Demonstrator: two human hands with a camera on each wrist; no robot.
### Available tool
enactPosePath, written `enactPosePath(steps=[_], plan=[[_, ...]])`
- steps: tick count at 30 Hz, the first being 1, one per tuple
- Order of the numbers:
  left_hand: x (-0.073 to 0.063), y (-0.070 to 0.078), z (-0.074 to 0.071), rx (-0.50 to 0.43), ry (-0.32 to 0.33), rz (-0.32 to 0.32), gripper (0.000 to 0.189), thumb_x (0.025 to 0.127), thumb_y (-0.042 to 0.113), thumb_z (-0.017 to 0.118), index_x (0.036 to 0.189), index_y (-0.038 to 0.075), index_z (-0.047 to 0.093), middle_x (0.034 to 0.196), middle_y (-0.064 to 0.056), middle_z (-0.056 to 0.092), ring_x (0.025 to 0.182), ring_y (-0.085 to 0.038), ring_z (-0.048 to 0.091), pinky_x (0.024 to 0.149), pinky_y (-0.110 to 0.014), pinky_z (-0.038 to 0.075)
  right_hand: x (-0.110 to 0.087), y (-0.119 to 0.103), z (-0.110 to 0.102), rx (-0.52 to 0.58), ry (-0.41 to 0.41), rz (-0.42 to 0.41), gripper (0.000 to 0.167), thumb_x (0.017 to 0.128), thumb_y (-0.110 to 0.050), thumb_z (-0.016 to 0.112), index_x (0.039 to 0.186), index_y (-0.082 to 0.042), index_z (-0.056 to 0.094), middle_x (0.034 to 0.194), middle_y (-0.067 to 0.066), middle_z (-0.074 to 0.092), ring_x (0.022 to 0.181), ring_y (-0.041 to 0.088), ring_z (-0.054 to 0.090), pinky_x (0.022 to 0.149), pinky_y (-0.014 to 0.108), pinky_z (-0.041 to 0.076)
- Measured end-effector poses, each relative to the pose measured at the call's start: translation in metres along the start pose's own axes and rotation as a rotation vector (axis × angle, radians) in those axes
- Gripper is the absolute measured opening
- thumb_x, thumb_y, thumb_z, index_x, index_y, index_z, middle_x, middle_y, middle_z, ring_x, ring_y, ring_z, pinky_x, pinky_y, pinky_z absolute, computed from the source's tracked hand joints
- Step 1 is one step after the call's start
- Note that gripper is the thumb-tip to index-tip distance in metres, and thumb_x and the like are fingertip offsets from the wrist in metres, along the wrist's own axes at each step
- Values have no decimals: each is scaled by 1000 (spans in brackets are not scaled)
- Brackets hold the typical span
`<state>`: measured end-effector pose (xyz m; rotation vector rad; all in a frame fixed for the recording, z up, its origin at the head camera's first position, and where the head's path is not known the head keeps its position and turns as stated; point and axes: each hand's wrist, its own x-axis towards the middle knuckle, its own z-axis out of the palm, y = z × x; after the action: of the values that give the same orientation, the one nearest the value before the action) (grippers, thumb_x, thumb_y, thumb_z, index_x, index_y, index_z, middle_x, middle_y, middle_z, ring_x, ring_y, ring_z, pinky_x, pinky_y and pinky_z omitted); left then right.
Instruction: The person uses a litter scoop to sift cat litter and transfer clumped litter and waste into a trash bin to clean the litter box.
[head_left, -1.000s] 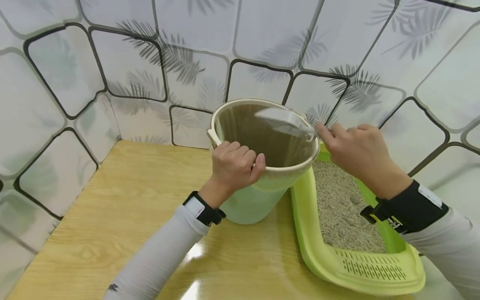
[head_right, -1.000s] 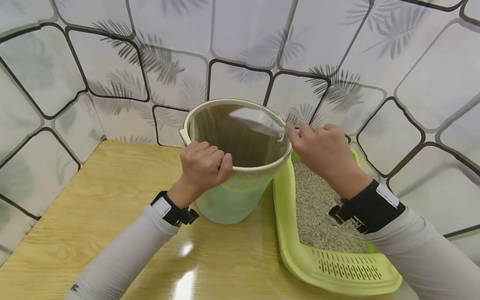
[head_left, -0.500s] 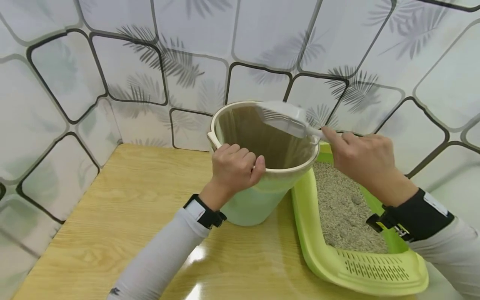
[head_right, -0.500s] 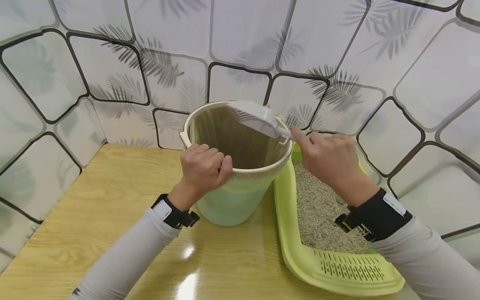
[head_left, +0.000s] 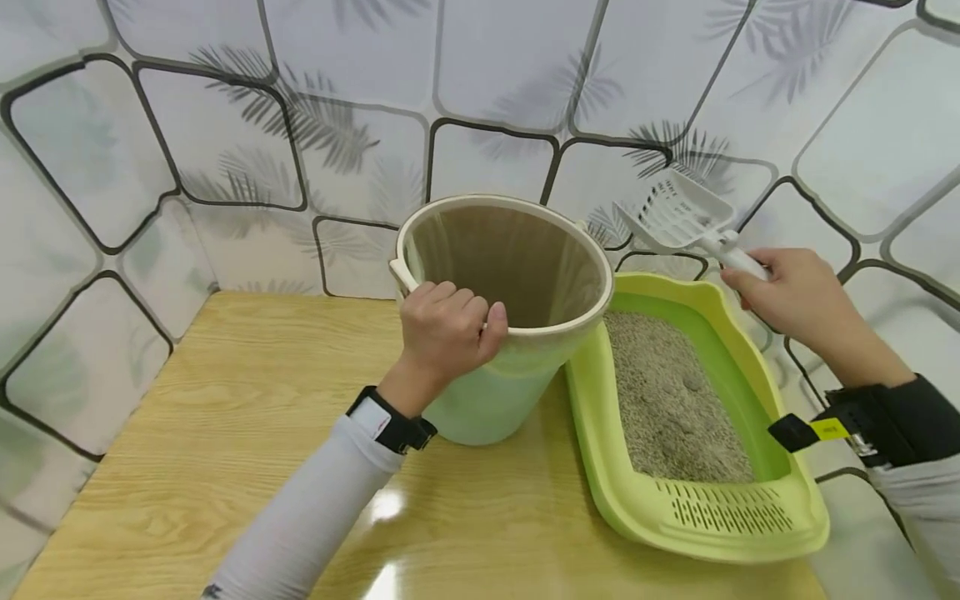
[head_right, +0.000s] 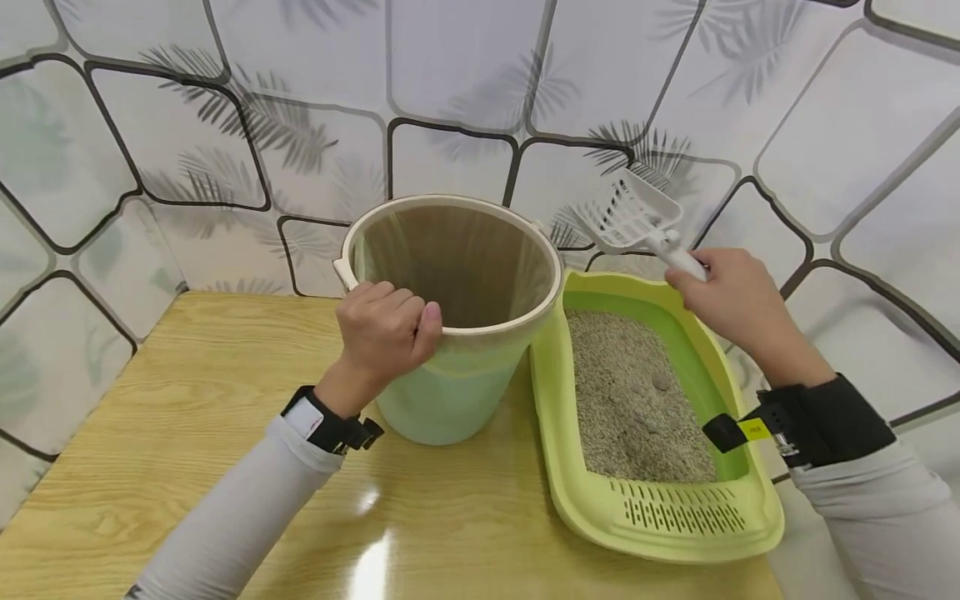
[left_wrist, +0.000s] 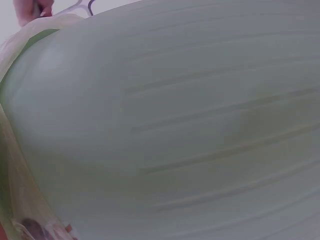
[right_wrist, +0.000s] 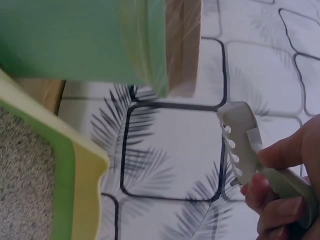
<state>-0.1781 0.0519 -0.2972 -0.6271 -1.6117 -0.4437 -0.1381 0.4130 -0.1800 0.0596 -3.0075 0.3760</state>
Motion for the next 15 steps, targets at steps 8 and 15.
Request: enactPosePath(steps=[8,15], plan=[[1,-13,-2,6,12,17,50,88,25,43,41,14,30,40,3,26,39,-14,22,42,-29,19,-29,71,67,-56,-365,83,39,95,-25,45,106,12,54,67,2,63,54,14,46,48,28,35],[-1,-23,-6,28,22,16,49,88,24,43,41,14,29,40,3,24,39,-14,18,42,-29,17,-42,99,113,-54,-505,146,19,88,-18,49,76,-6,55,60,0,51,51,13,38,50,27,31]])
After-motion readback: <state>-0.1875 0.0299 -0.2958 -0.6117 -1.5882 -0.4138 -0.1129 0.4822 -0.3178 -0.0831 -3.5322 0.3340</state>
